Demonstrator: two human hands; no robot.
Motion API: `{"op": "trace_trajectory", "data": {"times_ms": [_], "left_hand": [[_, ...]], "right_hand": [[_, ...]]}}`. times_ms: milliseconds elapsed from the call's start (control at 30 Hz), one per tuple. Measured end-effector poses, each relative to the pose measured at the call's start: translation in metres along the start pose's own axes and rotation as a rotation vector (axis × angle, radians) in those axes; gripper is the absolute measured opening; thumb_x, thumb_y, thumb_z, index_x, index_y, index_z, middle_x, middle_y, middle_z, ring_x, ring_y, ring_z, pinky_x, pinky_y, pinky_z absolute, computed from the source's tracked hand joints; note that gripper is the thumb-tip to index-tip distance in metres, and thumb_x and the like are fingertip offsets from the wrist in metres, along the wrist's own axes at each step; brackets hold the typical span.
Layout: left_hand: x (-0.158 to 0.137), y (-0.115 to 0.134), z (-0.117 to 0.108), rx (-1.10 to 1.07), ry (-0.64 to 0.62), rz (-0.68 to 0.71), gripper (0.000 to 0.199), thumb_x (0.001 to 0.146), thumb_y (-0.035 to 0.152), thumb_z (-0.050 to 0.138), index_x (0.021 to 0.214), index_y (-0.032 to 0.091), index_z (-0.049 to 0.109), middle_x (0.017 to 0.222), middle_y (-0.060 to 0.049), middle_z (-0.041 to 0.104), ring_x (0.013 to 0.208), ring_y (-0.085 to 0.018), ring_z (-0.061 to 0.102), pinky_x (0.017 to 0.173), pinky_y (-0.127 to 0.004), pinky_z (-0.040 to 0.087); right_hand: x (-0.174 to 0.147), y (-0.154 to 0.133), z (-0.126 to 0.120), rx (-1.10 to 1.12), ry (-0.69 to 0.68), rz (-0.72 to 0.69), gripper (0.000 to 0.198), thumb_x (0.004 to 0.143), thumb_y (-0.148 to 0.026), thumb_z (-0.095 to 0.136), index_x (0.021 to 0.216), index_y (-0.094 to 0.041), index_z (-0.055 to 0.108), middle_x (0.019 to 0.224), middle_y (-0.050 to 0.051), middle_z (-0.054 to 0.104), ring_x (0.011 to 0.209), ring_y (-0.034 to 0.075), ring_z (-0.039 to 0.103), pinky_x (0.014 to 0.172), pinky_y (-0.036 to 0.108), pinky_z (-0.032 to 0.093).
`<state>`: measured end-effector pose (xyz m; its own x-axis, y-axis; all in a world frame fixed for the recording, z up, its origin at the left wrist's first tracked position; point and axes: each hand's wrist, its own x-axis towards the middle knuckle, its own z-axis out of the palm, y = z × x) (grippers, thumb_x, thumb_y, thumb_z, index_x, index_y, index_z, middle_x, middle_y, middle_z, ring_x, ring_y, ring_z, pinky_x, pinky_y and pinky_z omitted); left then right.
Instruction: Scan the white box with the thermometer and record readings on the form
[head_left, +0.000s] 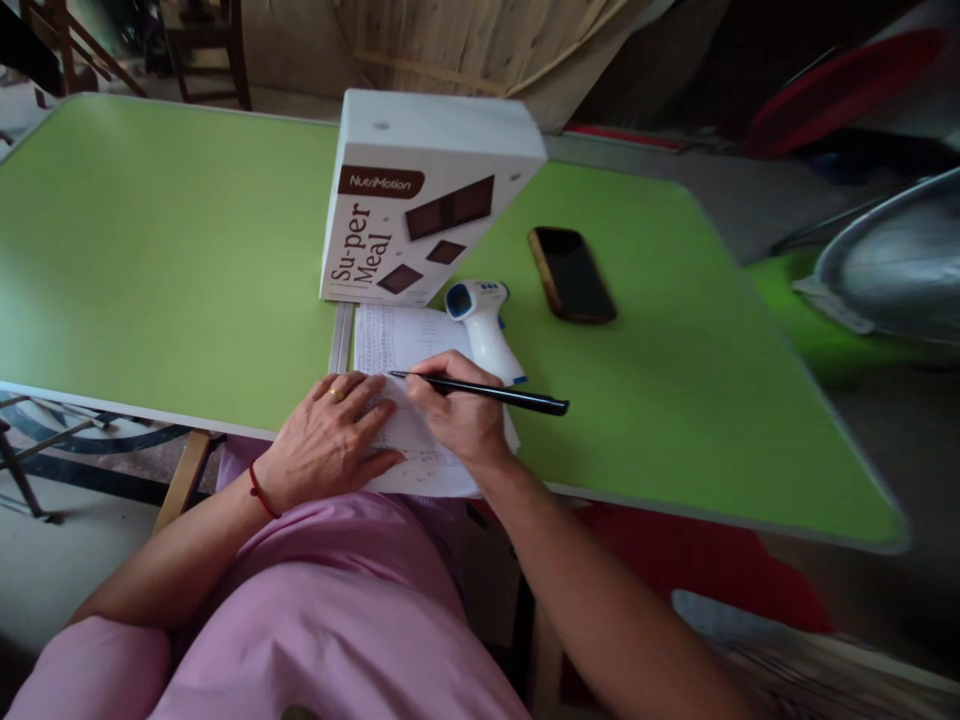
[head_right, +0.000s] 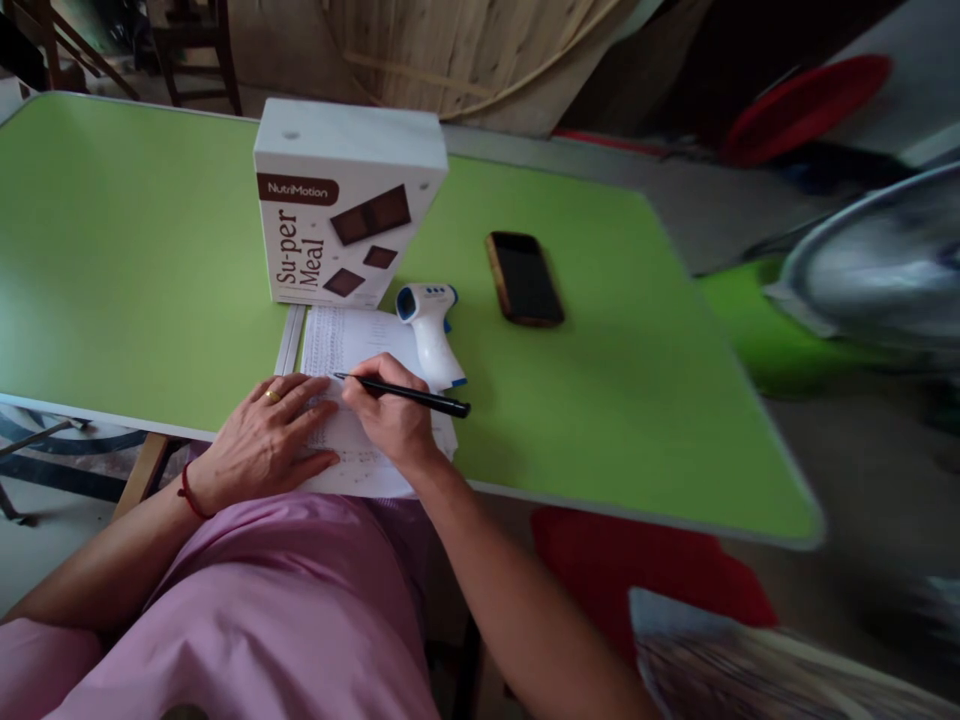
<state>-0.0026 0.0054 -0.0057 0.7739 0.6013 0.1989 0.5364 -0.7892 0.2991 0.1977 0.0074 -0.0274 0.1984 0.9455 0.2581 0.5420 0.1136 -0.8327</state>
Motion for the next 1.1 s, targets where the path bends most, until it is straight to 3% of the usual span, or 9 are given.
{"op": "trace_trajectory", "data": {"times_ms": [600, 1100], "left_hand": [[-0.0002, -0.0001, -0.0006, 0.026, 0.035, 0.013, 0.045, 0.102, 0.049, 0.065, 0.125, 0.01, 0.069, 0.142, -0.021, 0.066, 0.128, -0.037, 0.062, 0.107, -0.051, 0.053], [-0.0005, 0.0003, -0.0019, 0.013, -0.007, -0.006, 0.045, 0.103, 0.049, 0.063, 0.127, 0.011, 0.069, 0.144, -0.021, 0.064, 0.131, -0.037, 0.06, 0.11, -0.053, 0.052]], "right_hand": [[-0.0006, -0.0003, 0.0014, 0.031, 0.044, -0.057, 0.01, 0.08, -0.031, 0.064, 0.073, -0.025, 0.062, 0.058, -0.003, 0.061, 0.052, 0.015, 0.054, 0.053, 0.028, 0.047], [-0.0012, 0.0013, 0.0024, 0.007, 0.109, -0.066, 0.011, 0.078, -0.031, 0.061, 0.071, -0.024, 0.062, 0.056, -0.003, 0.061, 0.05, 0.015, 0.053, 0.051, 0.027, 0.046]]}}
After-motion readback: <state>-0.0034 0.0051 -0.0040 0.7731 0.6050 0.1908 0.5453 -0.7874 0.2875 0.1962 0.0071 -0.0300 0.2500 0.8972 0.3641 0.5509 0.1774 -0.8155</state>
